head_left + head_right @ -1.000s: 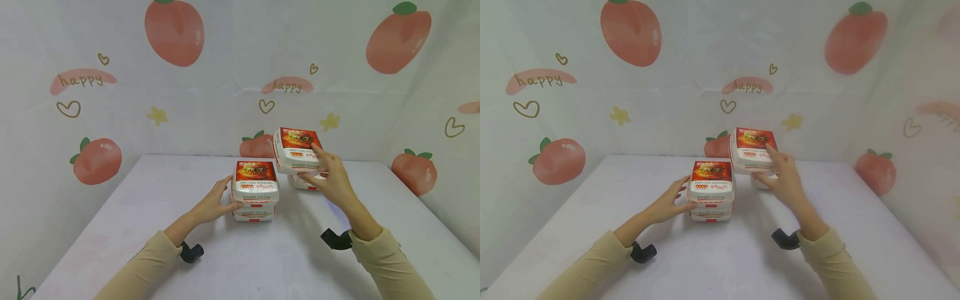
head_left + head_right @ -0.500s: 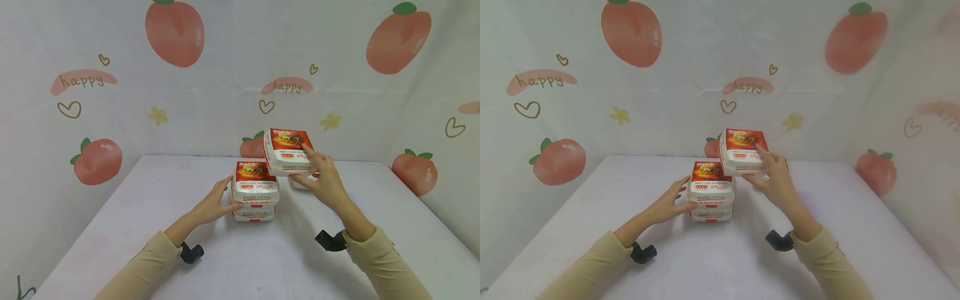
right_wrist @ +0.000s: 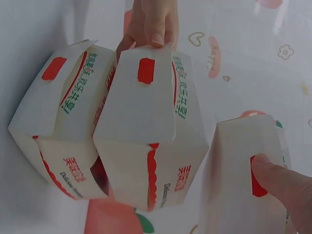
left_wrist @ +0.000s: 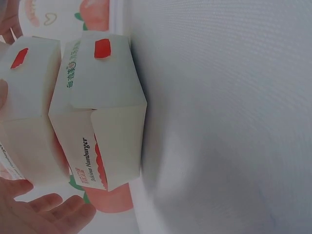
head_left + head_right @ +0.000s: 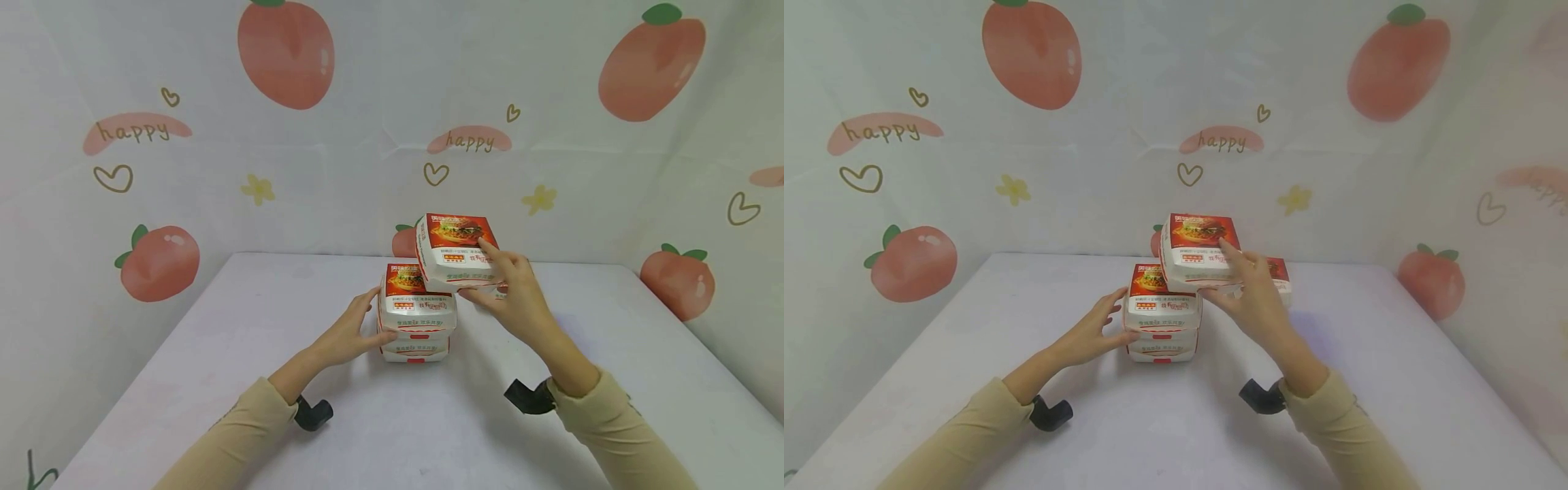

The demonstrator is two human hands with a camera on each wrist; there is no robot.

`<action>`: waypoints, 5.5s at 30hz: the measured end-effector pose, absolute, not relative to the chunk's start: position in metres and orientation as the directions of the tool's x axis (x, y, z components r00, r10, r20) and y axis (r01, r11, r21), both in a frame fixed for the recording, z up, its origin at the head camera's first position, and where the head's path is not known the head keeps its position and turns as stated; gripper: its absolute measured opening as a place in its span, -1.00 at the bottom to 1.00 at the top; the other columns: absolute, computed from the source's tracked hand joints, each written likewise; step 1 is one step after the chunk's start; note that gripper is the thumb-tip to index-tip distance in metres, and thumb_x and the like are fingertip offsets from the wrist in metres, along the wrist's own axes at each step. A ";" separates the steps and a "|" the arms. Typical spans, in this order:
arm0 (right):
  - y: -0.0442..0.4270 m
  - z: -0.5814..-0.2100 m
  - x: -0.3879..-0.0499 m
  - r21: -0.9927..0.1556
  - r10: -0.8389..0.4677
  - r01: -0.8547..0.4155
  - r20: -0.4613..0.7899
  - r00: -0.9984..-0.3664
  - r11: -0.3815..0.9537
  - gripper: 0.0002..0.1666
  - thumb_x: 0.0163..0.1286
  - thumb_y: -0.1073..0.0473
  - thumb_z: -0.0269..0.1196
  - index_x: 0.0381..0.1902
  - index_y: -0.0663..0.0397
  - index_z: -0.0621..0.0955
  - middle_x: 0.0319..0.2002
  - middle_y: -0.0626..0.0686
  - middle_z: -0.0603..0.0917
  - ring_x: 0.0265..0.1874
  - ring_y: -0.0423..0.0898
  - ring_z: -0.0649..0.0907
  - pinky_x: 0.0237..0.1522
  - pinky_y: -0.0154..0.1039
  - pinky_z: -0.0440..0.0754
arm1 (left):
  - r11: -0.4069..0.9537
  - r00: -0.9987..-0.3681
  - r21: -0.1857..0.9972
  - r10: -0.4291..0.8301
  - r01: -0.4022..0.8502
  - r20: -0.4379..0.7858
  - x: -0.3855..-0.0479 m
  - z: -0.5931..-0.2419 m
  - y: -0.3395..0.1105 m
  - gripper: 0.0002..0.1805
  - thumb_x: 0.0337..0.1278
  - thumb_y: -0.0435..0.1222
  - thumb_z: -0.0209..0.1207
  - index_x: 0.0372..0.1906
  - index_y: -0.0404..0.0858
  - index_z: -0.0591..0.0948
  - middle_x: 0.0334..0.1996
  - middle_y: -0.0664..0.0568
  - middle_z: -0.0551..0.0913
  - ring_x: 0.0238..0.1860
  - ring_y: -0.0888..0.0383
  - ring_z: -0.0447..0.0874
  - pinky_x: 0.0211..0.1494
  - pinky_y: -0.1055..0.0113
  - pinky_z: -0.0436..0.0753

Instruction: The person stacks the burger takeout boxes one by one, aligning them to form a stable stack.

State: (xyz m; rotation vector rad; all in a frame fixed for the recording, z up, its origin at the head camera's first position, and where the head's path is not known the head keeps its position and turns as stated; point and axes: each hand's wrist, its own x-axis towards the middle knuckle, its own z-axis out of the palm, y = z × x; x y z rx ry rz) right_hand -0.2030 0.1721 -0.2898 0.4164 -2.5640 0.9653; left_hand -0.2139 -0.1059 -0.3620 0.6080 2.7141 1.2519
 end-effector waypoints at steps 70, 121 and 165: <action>0.124 -0.295 -0.184 -0.416 -0.189 -0.387 0.443 -0.877 0.823 -0.04 0.01 -0.12 0.43 0.35 -0.38 0.23 0.12 0.30 0.31 -0.67 -0.03 0.46 -0.66 -0.37 0.35 | 0.587 -0.919 0.748 0.388 0.310 0.075 -0.213 -0.360 -0.105 0.00 0.05 0.09 0.22 0.48 -0.06 -0.08 0.44 -0.10 0.04 0.38 -0.17 0.18 0.33 -0.16 0.30; 0.146 -0.283 -0.184 -0.478 -0.132 -0.362 0.448 -0.884 0.801 -0.12 0.24 -0.23 0.21 0.43 -0.26 0.13 0.23 0.29 0.26 -0.08 0.24 0.57 -0.28 0.06 0.57 | 0.536 -0.925 0.775 0.344 0.333 0.160 -0.206 -0.336 -0.110 0.09 0.00 0.03 0.28 0.48 -0.11 -0.17 0.46 -0.11 -0.06 0.45 -0.12 0.05 0.42 -0.05 0.24; 0.283 -0.384 -0.275 -0.646 -0.095 -0.153 0.124 -0.988 0.748 0.06 0.19 0.06 0.33 0.45 0.18 -0.03 0.35 0.52 0.05 0.28 0.48 0.17 0.22 0.28 0.31 | 0.488 -0.900 0.758 0.293 0.432 0.323 -0.193 -0.314 -0.091 -0.12 0.17 -0.02 0.16 0.47 -0.06 -0.04 0.44 0.01 0.05 0.43 0.01 0.08 0.37 -0.03 0.30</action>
